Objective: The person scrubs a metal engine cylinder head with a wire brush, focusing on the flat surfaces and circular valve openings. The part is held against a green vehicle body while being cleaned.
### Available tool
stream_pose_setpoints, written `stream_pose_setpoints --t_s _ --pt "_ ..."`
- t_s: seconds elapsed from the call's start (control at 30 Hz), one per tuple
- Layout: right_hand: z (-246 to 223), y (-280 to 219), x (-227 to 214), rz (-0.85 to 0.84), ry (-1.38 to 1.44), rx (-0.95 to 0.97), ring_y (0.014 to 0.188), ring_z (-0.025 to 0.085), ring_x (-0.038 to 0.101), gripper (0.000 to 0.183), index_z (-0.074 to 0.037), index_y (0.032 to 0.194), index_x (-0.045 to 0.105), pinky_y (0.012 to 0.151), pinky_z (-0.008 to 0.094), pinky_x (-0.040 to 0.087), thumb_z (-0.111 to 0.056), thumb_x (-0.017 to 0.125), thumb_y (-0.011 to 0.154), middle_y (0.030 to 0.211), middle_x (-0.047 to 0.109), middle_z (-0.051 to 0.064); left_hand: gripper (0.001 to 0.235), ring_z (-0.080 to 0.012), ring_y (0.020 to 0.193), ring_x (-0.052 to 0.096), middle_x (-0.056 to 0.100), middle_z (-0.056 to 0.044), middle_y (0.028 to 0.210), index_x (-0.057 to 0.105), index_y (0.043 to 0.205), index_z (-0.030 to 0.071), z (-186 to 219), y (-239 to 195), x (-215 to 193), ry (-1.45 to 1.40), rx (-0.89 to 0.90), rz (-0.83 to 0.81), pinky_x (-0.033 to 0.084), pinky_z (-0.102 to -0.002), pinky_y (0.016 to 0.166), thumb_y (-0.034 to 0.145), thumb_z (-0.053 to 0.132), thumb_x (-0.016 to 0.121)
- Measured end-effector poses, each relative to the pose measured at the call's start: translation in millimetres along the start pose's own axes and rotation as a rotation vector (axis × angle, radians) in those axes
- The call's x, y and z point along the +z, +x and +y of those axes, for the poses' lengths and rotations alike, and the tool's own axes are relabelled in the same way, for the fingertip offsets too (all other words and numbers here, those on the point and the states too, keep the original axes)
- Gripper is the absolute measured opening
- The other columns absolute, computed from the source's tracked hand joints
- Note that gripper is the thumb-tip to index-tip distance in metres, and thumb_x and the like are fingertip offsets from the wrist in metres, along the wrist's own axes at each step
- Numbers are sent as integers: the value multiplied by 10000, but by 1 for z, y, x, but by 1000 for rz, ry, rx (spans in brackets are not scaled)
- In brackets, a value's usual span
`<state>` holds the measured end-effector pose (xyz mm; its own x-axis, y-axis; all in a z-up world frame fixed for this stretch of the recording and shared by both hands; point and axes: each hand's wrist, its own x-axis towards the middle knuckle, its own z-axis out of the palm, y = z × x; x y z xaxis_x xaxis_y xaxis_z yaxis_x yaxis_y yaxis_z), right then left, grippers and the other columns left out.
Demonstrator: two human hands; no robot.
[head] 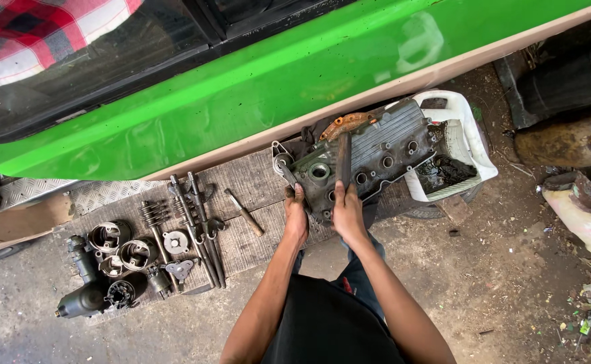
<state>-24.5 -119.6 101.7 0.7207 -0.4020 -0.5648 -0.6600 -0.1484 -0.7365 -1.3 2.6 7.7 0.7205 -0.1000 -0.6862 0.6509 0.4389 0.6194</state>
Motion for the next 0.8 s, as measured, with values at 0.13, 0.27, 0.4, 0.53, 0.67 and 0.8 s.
stream_pose_setpoints --t_s 0.13,0.27,0.4,0.53,0.67,0.8 --pt "27 -36 -13 -13 -183 -97 411 213 624 590 46 1345 433 368 389 482 -460 352 1054 517 559 80 774 -286 1461 354 438 -180 1564 326 1545 6 3 2 -3 17 -42 12 229 -469 1213 977 487 538" --pt "42 -72 -13 -19 -407 -169 422 256 655 659 142 1407 367 353 427 473 -416 381 1056 524 615 152 731 -296 1396 436 531 -209 1486 425 1478 -72 -4 2 -3 -47 -3 -48 282 -476 1198 1002 469 545" --pt "7 -39 8 -167 -471 -274 386 307 662 618 165 1406 344 310 441 497 -350 363 1064 516 637 181 599 -311 1320 497 623 -226 1384 524 1423 -33 -1 0 0 -7 -93 -12 323 -455 1131 1051 434 468" --pt "-9 -26 0 -133 -581 -408 441 343 672 551 172 1345 403 341 430 511 -321 399 1099 532 632 211 485 -266 1324 489 537 -162 1436 376 1495 104 9 1 1 -275 41 -120 388 -414 1139 1040 221 493" --pt "-4 -52 -24 -139 -654 -422 481 389 691 549 154 1338 418 380 476 515 -325 431 1069 544 631 245 536 -256 1354 470 468 -145 1523 337 1553 50 15 0 1 -271 60 -153 373 -418 1149 1046 142 483" --pt "-12 -49 -24 -103 -713 -449 505 444 691 592 167 1365 399 421 516 535 -317 476 1034 567 638 288 569 -255 1405 452 440 -130 1567 302 1554 155 7 -3 0 -309 32 -155 346 -423 1181 1010 186 466"
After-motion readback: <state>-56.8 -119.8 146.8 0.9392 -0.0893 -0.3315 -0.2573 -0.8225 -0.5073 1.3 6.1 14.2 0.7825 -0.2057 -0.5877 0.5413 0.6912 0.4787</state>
